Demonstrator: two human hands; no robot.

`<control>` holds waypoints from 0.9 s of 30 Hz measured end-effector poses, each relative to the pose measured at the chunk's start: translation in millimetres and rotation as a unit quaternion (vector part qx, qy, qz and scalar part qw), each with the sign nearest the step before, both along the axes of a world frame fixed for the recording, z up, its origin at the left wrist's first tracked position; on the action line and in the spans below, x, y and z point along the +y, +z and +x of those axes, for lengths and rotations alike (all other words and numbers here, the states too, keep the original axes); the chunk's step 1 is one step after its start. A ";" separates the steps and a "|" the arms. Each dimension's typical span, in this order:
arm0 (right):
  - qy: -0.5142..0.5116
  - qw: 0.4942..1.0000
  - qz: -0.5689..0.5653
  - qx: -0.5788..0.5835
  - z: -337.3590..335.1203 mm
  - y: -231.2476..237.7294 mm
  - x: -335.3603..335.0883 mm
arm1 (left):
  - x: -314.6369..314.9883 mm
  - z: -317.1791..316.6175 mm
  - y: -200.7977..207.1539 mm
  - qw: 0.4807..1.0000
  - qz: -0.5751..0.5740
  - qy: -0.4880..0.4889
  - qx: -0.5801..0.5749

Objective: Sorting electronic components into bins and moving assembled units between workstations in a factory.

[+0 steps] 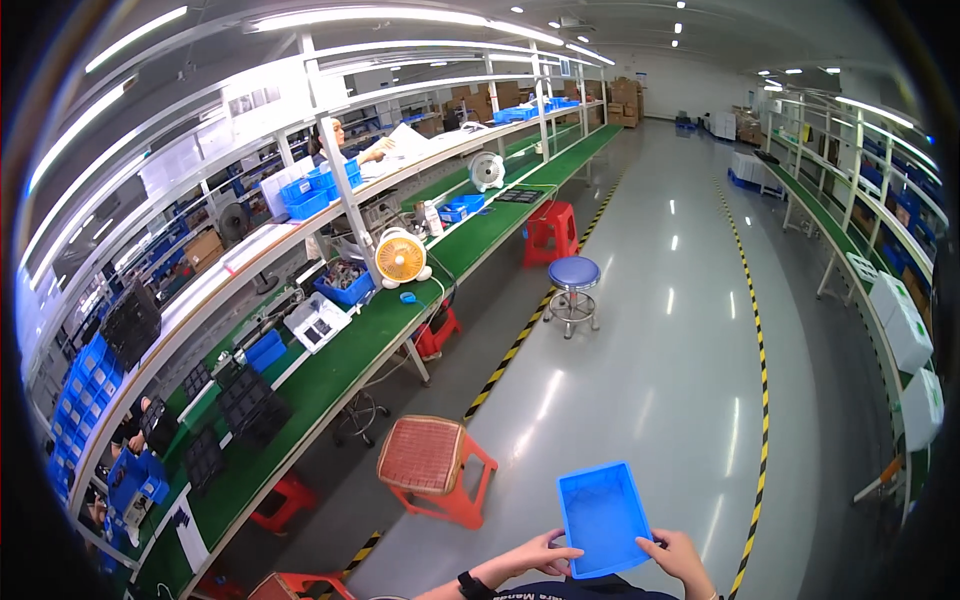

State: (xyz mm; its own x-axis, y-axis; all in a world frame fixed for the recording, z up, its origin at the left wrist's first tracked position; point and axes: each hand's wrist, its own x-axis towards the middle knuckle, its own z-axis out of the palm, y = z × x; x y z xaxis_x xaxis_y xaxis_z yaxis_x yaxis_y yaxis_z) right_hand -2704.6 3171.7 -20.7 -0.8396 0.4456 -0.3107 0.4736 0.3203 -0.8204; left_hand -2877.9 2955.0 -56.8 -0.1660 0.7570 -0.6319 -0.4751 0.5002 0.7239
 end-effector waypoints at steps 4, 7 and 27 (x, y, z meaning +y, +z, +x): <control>0.093 0.995 0.035 0.004 -119.7 17.6 62.8 | 47.0 -81.5 27.5 0.997 -0.024 0.063 0.046; 0.150 0.985 0.066 0.044 -206.3 32.4 100.0 | 69.6 -134.4 37.0 0.989 0.004 0.134 0.057; -0.014 0.958 0.230 0.169 -604.4 -16.9 350.2 | 208.9 -576.5 26.6 0.977 0.003 0.147 0.152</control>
State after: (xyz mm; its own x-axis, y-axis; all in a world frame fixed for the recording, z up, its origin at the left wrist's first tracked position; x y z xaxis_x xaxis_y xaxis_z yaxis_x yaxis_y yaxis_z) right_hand -3309.0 3522.0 -37.6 -0.8436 0.4936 0.2114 0.2196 0.6765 -0.7029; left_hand -3454.4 3164.0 -30.1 -0.5564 0.6525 -0.5144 -0.3591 0.3695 0.8570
